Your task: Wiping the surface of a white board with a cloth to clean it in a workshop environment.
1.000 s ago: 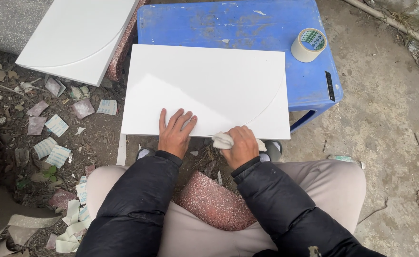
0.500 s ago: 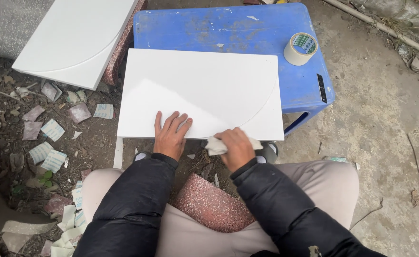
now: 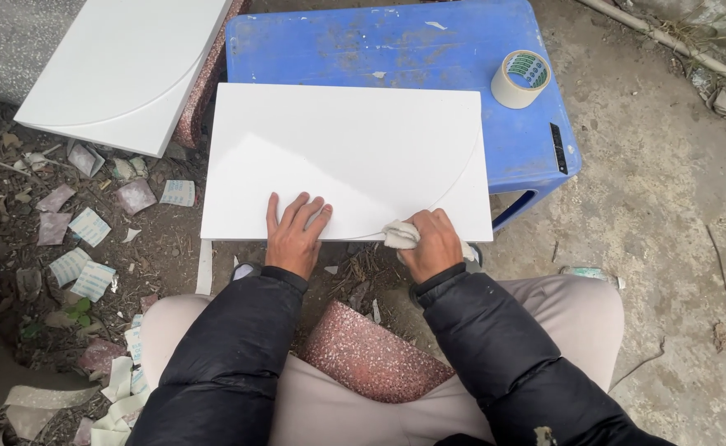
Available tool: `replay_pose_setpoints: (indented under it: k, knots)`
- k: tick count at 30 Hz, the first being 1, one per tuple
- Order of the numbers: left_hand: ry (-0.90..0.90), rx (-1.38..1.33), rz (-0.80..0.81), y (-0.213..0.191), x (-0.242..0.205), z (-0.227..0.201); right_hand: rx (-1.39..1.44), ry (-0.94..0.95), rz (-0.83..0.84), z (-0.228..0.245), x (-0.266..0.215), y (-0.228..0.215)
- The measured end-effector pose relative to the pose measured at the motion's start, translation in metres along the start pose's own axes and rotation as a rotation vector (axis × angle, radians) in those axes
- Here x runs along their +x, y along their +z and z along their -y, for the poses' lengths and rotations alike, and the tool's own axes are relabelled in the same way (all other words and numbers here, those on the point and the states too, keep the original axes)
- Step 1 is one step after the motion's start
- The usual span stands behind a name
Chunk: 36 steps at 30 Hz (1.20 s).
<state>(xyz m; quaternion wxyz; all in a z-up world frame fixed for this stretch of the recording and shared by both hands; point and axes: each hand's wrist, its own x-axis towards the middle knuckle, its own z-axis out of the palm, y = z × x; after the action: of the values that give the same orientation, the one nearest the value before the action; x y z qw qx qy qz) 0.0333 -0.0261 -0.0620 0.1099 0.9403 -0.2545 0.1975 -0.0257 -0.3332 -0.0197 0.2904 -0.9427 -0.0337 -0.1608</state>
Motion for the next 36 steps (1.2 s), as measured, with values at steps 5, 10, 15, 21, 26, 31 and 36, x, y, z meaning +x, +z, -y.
replay_pose_setpoints:
  k: [5,10,15,21,26,31,36]
  knots:
    - [-0.005,-0.003,0.001,-0.005,0.001,0.0,-0.075,0.038,-0.019,-0.03,0.011,-0.01]
    - [-0.008,0.01,0.012,0.001,0.0,0.0,-0.169,0.093,-0.053,-0.033,0.024,-0.034]
    - [-0.017,0.029,0.023,0.0,0.0,0.002,-0.111,0.181,-0.064,-0.052,0.028,-0.037]
    - [-0.015,0.124,0.057,-0.008,0.0,-0.01,0.044,0.165,-0.015,-0.033,-0.007,-0.027]
    - [0.125,0.122,-0.022,-0.009,0.015,-0.052,-0.007,-0.054,0.045,0.007,-0.001,-0.013]
    - [0.183,0.093,-0.05,0.024,0.01,-0.04,-0.033,-0.132,0.066,-0.005,0.012,-0.013]
    - [0.187,0.059,-0.054,0.029,0.01,-0.039,-0.044,-0.176,0.083,-0.035,0.018,-0.017]
